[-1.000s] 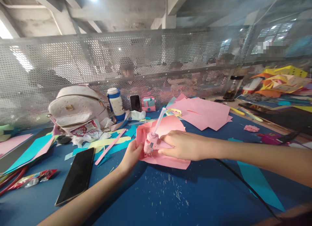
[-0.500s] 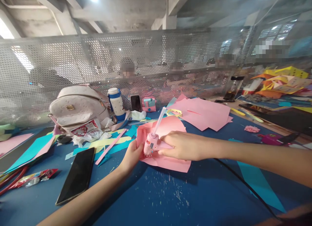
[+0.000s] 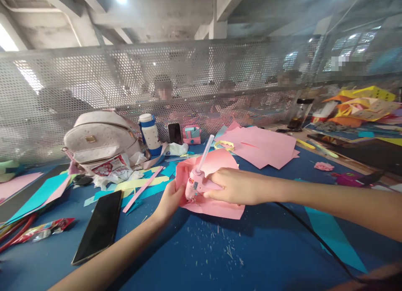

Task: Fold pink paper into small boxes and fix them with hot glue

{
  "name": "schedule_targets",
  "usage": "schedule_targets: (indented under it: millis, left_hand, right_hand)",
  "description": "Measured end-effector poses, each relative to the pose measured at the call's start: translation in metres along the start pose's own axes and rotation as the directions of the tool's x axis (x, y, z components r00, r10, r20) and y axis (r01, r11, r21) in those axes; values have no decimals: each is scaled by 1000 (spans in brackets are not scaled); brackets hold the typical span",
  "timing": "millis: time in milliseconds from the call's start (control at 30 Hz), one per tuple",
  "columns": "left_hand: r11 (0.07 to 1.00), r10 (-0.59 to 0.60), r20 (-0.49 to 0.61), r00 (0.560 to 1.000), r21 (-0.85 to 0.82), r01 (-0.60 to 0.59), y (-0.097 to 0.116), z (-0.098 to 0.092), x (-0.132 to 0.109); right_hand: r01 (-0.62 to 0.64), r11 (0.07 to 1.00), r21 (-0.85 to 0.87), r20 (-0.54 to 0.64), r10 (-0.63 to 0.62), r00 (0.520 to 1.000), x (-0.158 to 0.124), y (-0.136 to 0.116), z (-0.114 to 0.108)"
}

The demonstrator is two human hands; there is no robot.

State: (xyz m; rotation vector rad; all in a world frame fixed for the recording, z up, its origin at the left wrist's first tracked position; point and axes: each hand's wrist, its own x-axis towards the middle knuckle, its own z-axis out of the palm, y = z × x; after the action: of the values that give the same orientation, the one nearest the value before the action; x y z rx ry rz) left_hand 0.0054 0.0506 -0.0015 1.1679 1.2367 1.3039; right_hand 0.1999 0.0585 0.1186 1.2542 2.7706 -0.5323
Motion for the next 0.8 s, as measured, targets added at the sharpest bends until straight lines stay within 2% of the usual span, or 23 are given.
schedule_targets:
  millis: [433, 600, 800]
  left_hand:
    - [1000, 6, 12, 1000, -10, -5, 0, 1, -2]
    - [1000, 4, -10, 1000, 6, -4, -5, -1, 1]
    - [1000, 5, -2, 1000, -13, -5, -1, 0, -1]
  right_hand:
    - [69, 995, -72, -105, -76, 992, 4, 9, 5]
    - [47, 995, -88, -78, -54, 995, 2, 5, 3]
    - [61, 995, -84, -81, -68, 994, 2, 3, 3]
